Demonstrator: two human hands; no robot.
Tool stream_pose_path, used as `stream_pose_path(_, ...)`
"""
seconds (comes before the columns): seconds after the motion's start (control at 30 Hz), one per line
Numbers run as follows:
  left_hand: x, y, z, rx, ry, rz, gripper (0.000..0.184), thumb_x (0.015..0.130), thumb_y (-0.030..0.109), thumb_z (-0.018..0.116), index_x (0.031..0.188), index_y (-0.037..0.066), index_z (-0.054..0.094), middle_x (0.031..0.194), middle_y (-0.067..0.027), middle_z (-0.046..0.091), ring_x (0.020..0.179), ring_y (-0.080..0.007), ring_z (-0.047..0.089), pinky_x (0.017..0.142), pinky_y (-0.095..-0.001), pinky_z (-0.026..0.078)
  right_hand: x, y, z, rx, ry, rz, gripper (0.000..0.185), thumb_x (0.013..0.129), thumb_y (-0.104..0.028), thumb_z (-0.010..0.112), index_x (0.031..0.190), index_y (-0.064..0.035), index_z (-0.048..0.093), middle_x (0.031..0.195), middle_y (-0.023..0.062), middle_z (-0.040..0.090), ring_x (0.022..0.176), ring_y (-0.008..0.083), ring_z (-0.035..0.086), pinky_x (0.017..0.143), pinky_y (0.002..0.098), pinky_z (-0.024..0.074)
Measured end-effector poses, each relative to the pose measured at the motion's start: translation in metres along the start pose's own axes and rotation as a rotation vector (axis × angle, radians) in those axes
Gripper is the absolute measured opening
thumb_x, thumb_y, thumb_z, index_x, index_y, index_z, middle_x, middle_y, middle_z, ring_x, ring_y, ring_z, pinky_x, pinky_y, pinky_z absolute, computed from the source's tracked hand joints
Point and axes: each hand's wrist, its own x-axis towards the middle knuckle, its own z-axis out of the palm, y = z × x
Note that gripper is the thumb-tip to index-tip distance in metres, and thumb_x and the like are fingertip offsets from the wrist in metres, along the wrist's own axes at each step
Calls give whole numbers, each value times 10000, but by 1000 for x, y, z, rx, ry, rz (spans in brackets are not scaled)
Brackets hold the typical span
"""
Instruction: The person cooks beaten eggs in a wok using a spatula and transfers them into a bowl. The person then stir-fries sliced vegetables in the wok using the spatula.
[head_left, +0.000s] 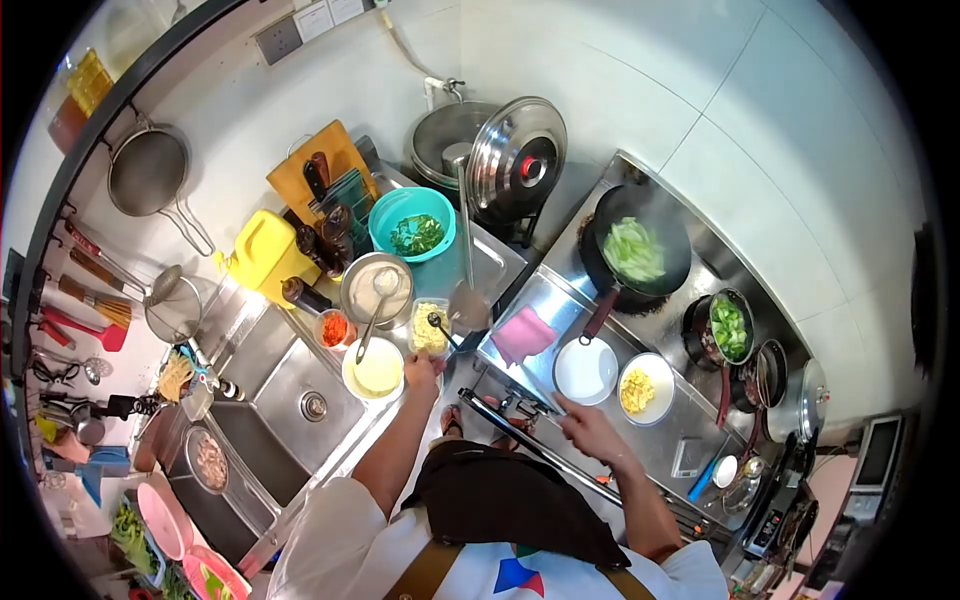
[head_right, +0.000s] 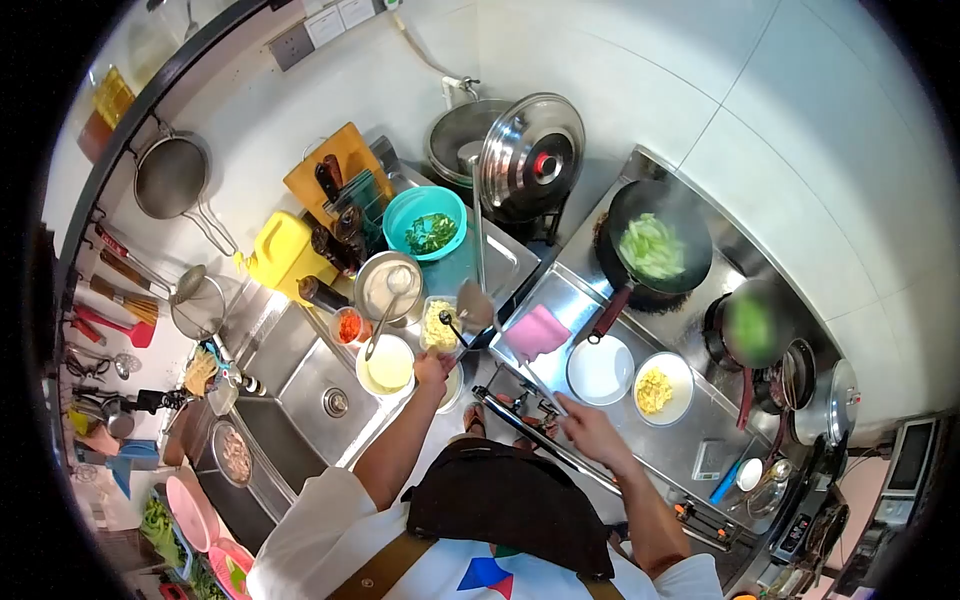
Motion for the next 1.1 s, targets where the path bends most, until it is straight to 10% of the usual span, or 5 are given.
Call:
stream_pose_path(0.2,-14,-2,5,-13,-57,170,173,938,79,547,985,25,389,845,-159,583,685,-250,659,612,-358,599,24,0,59,-338,85,-279,466,960,-227,542,1397,-74,483,966,234,684,877,406,672,780,434,520)
stream_pose_path(0.4,-19,-2,6,-51,-94,174,160,935,63,543,982,37,393,879,-141,557,685,-235,661,593,-330,589,50,6,65,-61,-174,61,460,965,-228,555,1397,-80,496,835,122,687,712,268,637,714,364,497)
stream_pose_path(0.5,-19,3,5,-38,-101,165,148,935,59,535,975,38,393,880,-143,559,687,-236,663,596,-331,589,42,-13,60,124,-194,93,450,998,-181,510,1443,-130,469,634,-51,397,550,43,362,492,235,333)
stream_pose_path(0.7,-22,1,5,10,-115,195,150,944,69,529,977,39,387,889,-149,566,703,-243,672,604,-338,589,46,-9,63,-22,-114,-30,466,1001,-147,480,1462,-100,433,633,-43,423,508,42,365,448,223,305)
stream_pose_path(1.1,-5,-2,3,-37,-97,149,154,953,65,521,1018,34,385,892,-147,568,742,-261,674,636,-370,605,30,-2,35,654,-342,203,432,1014,-133,465,1440,-66,444,629,-41,466,430,35,366,371,182,276)
